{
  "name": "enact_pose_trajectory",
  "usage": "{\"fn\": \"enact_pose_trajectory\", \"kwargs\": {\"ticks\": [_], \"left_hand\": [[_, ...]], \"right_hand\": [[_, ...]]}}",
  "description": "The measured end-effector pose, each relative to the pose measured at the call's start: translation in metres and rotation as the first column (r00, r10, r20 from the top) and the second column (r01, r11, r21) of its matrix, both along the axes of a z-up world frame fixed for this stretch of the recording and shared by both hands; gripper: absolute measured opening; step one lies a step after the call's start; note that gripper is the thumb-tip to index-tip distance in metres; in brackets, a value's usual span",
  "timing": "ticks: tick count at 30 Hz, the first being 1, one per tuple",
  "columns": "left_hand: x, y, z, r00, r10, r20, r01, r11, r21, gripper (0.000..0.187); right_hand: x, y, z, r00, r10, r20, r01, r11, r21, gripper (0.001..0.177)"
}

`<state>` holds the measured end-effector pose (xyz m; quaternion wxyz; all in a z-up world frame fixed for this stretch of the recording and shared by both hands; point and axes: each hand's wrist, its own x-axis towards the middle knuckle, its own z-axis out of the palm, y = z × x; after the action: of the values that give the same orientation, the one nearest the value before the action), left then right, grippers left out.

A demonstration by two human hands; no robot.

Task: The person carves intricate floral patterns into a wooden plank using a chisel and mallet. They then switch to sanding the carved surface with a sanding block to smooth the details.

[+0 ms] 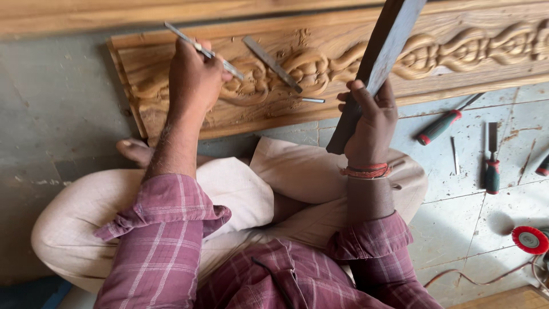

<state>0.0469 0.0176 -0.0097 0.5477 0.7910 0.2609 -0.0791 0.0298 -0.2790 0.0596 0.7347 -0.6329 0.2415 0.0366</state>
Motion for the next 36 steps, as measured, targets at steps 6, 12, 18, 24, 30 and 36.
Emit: {"fn": "enact_pose_trajectory", "kwargs": {"ticks": [6,12,18,24,30,36], "left_hand": [[-0.007,-0.008,-0.003,0.999,0.046,0.019,-0.047,0.998,0.05,0.025],[-0.007,-0.012,-0.005,0.991,-0.06,0.118,0.019,0.946,0.324,0.027],[-0.007,-0.016,0.01,0.994,-0.084,0.066,0.052,0.923,0.382,0.027],[-0.005,-0.024,0.006,0.995,-0.024,0.093,-0.012,0.931,0.364,0.026],[-0.007,-0.018,-0.01,0.98,0.017,0.197,-0.08,0.946,0.313,0.027],[-0.009,-0.021,-0.006,0.988,0.122,0.094,-0.135,0.98,0.148,0.025]], "right_hand": [[-0.004,0.001,-0.001,1.0,-0.008,0.008,0.008,1.0,-0.011,0.022],[-0.012,0.008,-0.003,0.999,0.029,0.015,-0.029,0.999,-0.025,0.021],[-0.011,0.011,-0.004,1.0,0.028,0.002,-0.028,0.997,-0.07,0.021],[-0.01,0.009,-0.005,1.0,0.029,0.007,-0.028,0.995,-0.091,0.021],[-0.009,0.013,-0.005,0.999,0.033,0.018,-0.032,0.999,-0.039,0.021],[-0.009,0.007,-0.009,1.0,0.027,0.009,-0.027,0.999,-0.033,0.024]]}}
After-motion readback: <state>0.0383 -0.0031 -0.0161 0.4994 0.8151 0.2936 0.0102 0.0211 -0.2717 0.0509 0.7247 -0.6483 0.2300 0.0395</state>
